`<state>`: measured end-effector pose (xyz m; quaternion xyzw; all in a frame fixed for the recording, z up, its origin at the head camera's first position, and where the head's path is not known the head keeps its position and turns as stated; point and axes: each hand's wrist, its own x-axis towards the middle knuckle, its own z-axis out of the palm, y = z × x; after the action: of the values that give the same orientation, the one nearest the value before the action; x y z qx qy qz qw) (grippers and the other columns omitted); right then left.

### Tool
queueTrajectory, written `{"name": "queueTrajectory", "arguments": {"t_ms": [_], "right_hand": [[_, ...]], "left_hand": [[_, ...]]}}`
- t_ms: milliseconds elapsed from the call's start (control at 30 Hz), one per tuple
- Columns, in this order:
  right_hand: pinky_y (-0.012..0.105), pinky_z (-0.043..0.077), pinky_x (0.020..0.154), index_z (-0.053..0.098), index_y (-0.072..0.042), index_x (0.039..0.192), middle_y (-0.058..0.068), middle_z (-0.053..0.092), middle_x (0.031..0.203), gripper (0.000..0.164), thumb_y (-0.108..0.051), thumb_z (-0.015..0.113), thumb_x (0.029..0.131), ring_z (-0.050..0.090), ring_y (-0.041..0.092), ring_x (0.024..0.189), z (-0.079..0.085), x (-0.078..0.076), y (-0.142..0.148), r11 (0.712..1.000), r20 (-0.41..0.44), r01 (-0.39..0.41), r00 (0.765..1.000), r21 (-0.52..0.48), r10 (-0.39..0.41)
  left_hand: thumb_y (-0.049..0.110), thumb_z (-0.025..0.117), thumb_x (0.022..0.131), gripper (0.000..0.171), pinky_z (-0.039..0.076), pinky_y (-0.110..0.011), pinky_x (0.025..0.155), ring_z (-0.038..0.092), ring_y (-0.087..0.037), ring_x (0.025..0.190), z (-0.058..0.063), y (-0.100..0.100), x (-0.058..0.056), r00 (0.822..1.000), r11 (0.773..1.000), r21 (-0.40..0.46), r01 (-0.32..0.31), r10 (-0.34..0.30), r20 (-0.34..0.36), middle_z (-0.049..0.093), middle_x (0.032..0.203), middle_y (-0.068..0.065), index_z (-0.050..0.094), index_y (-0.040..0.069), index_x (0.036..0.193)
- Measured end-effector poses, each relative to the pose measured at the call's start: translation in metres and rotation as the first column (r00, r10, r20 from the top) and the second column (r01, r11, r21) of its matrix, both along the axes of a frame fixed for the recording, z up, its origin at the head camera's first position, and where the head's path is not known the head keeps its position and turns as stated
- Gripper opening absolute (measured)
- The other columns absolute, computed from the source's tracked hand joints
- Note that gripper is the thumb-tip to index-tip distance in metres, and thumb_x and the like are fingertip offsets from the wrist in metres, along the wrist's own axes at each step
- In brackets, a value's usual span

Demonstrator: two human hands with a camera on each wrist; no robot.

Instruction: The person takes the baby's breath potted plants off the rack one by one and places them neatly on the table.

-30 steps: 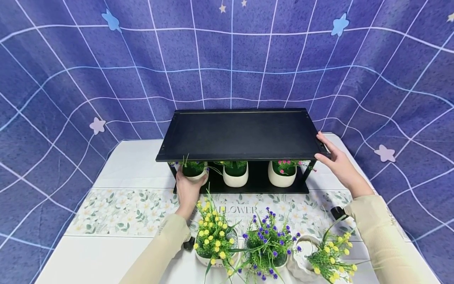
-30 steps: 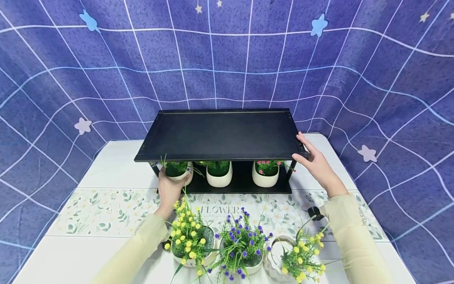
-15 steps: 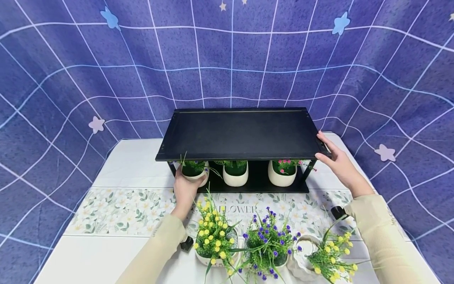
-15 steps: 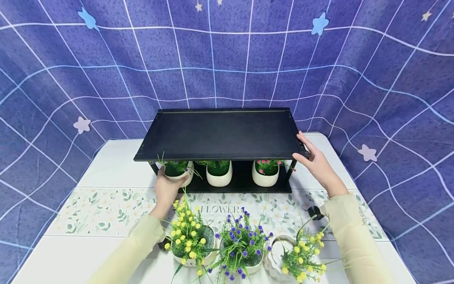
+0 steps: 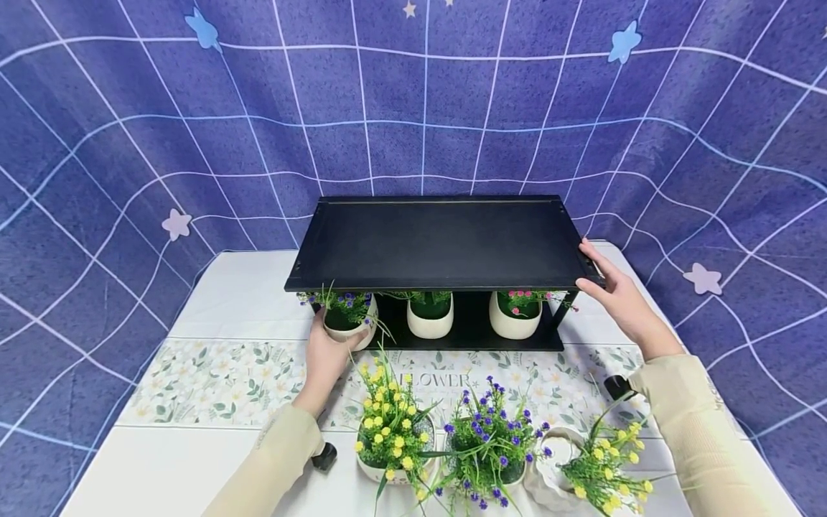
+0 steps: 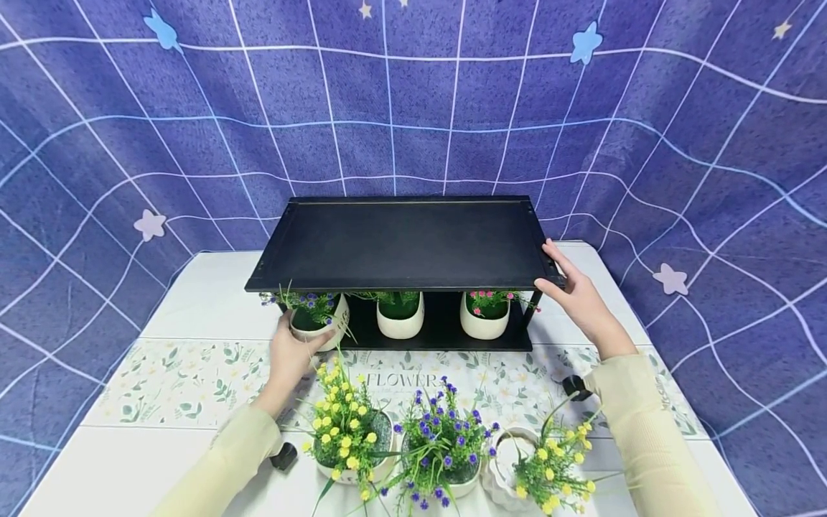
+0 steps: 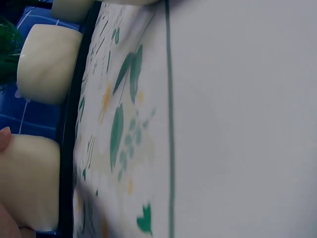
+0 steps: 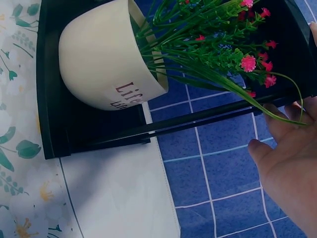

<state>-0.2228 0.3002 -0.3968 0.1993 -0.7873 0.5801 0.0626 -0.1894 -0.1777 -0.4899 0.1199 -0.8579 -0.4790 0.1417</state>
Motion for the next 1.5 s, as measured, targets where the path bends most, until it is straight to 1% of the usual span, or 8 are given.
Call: {"name": "queueTrajectory", "arguments": {"t_ms": [167, 333, 600, 767, 933, 1067, 1267, 1500], "right_hand": [[0.000, 0.027, 0.105, 0.025, 0.000, 0.152, 0.015, 0.008, 0.163, 0.061, -0.001, 0.052, 0.097, 0.013, 0.001, 0.148, 0.000, 0.000, 0.001, 1.000, -0.002, -0.003, 1.000, -0.003, 0.003], [0.001, 0.027, 0.105, 0.026, 0.000, 0.152, 0.012, 0.010, 0.163, 0.060, -0.001, 0.052, 0.098, 0.014, -0.001, 0.147, 0.000, 0.000, 0.002, 1.000, -0.007, 0.001, 1.000, -0.007, -0.001], [0.000, 0.027, 0.105, 0.027, 0.000, 0.152, 0.012, 0.011, 0.163, 0.060, -0.001, 0.052, 0.098, 0.016, -0.004, 0.146, -0.002, -0.001, 0.004, 1.000, -0.021, -0.006, 1.000, -0.009, 0.006], [0.000, 0.027, 0.105, 0.027, 0.000, 0.152, 0.011, 0.011, 0.163, 0.060, -0.001, 0.052, 0.098, 0.016, -0.004, 0.146, -0.002, 0.000, 0.003, 1.000, -0.019, -0.002, 1.000, -0.001, 0.002], [0.001, 0.027, 0.105, 0.027, -0.002, 0.152, 0.013, 0.010, 0.163, 0.060, -0.001, 0.052, 0.098, 0.014, 0.000, 0.148, -0.001, -0.001, 0.002, 1.000, -0.013, 0.000, 1.000, 0.004, 0.000], [0.001, 0.029, 0.104, 0.027, -0.002, 0.152, 0.015, 0.009, 0.163, 0.060, 0.000, 0.052, 0.097, 0.013, 0.002, 0.149, -0.001, -0.001, 0.002, 1.000, -0.005, -0.012, 1.000, -0.011, 0.012], [0.001, 0.029, 0.104, 0.027, -0.002, 0.152, 0.013, 0.009, 0.163, 0.060, -0.001, 0.052, 0.098, 0.013, 0.002, 0.149, -0.001, 0.000, 0.001, 1.000, -0.003, -0.008, 1.000, -0.015, 0.008], [0.000, 0.027, 0.105, 0.028, -0.003, 0.152, 0.014, 0.011, 0.163, 0.059, -0.002, 0.052, 0.098, 0.014, -0.001, 0.147, -0.001, 0.001, 0.002, 1.000, -0.017, 0.011, 1.000, 0.026, -0.010]], "left_hand": [[0.033, 0.085, 0.072, 0.101, 0.035, -0.051, 0.113, 0.043, -0.039, 0.134, 0.001, -0.007, 0.007, 0.999, 0.999, -0.028, 0.036, -0.035, 0.009, 0.042, 0.148, -0.022, 0.029, 0.002, 0.150], [0.036, 0.084, 0.074, 0.102, 0.033, -0.053, 0.114, 0.039, -0.039, 0.137, 0.003, -0.012, 0.013, 0.996, 0.996, -0.032, 0.078, -0.076, 0.048, 0.036, 0.152, -0.022, 0.027, 0.001, 0.151], [0.033, 0.086, 0.072, 0.085, 0.037, -0.051, 0.108, 0.038, -0.034, 0.125, 0.006, -0.014, 0.025, 0.995, 0.993, -0.070, 0.094, -0.092, 0.031, 0.035, 0.137, -0.020, 0.045, 0.003, 0.140], [0.030, 0.085, 0.073, 0.085, 0.038, -0.052, 0.107, 0.040, -0.034, 0.122, 0.007, -0.018, 0.030, 0.994, 0.993, -0.064, 0.102, -0.099, 0.049, 0.035, 0.137, -0.020, 0.043, 0.004, 0.142], [0.021, 0.082, 0.076, 0.082, 0.042, -0.052, 0.107, 0.042, -0.035, 0.120, 0.007, -0.022, 0.035, 0.991, 0.992, -0.023, 0.126, -0.125, 0.044, 0.034, 0.136, -0.022, 0.040, 0.004, 0.145], [0.018, 0.082, 0.076, 0.082, 0.044, -0.051, 0.105, 0.044, -0.036, 0.122, 0.009, -0.027, 0.039, 0.991, 0.991, -0.038, 0.131, -0.130, 0.044, 0.037, 0.136, -0.022, 0.041, 0.001, 0.144], [0.020, 0.083, 0.076, 0.088, 0.040, -0.048, 0.112, 0.041, -0.038, 0.134, 0.014, -0.034, 0.044, 0.987, 0.992, -0.007, 0.129, -0.128, 0.092, 0.039, 0.143, -0.021, 0.034, 0.002, 0.147], [0.026, 0.082, 0.077, 0.093, 0.039, -0.045, 0.112, 0.039, -0.042, 0.138, 0.018, -0.044, 0.047, 0.972, 0.988, 0.048, 0.145, -0.152, 0.182, 0.036, 0.151, -0.025, 0.029, 0.006, 0.151]]}}
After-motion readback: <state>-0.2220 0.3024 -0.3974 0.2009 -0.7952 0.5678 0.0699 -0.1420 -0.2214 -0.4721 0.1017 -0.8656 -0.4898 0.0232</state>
